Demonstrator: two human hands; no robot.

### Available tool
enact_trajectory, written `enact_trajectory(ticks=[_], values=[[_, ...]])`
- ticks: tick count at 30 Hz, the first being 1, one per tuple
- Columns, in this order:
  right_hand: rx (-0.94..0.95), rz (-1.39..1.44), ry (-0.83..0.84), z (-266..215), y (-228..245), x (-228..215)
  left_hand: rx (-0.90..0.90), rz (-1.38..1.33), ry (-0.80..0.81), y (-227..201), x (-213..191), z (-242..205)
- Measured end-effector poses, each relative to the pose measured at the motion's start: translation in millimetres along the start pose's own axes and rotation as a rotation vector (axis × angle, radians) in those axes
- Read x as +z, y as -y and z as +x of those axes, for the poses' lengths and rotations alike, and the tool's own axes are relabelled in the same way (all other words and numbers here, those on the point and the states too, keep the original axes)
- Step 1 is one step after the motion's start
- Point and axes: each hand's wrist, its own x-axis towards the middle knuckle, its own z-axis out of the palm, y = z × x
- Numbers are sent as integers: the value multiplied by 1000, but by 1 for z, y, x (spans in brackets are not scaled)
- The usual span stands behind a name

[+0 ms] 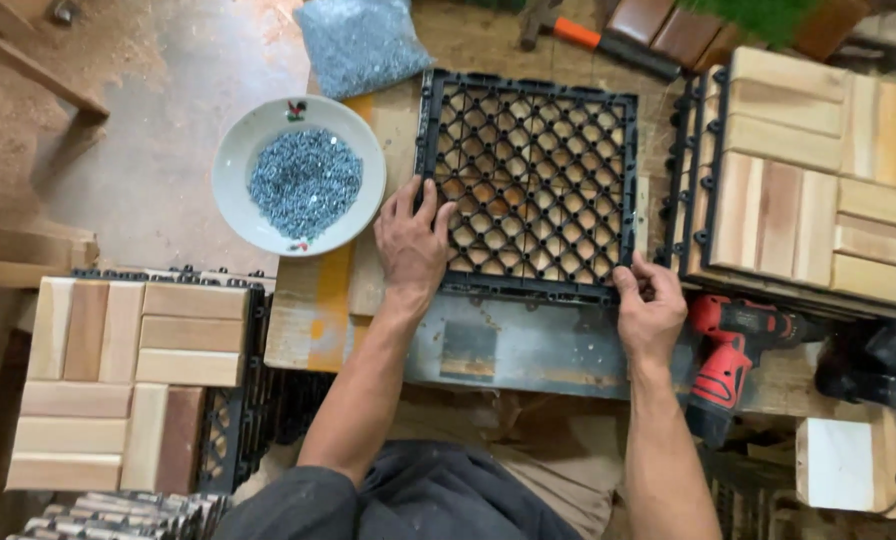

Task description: The person arranges small wooden tiles into a black plastic grid frame, then places a second grid on top and presses down. They use a cordless drill to drive screws into the frame to secure the tiles.

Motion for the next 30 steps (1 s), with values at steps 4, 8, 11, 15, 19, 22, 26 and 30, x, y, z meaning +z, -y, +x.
enact_trajectory(ticks=[4, 8, 11, 15, 19, 22, 26, 30], values=[[-8, 46, 53, -3, 7, -4, 22, 52, -61, 12, 5, -6], [-86, 21, -13, 0, 3, -2, 45, 20, -65, 11, 12, -1], [-106, 37, -36, -6, 2, -2, 27, -12, -21, 10, 6, -4], [-113, 64, -38, -2, 1, -1, 2, -50, -13, 8, 8, 1], [-114, 99, -19, -4, 4, -4, -24, -57, 36, 8, 5, -1], [-132, 108, -20, -7, 1, -4, -34, -75, 36, 9, 9, -6], [-148, 116, -63, -3, 3, -1, 1, -28, -17, 5, 10, 1], [-134, 93, -37, -6, 1, 0, 148, 233, -32, 4, 21, -5]])
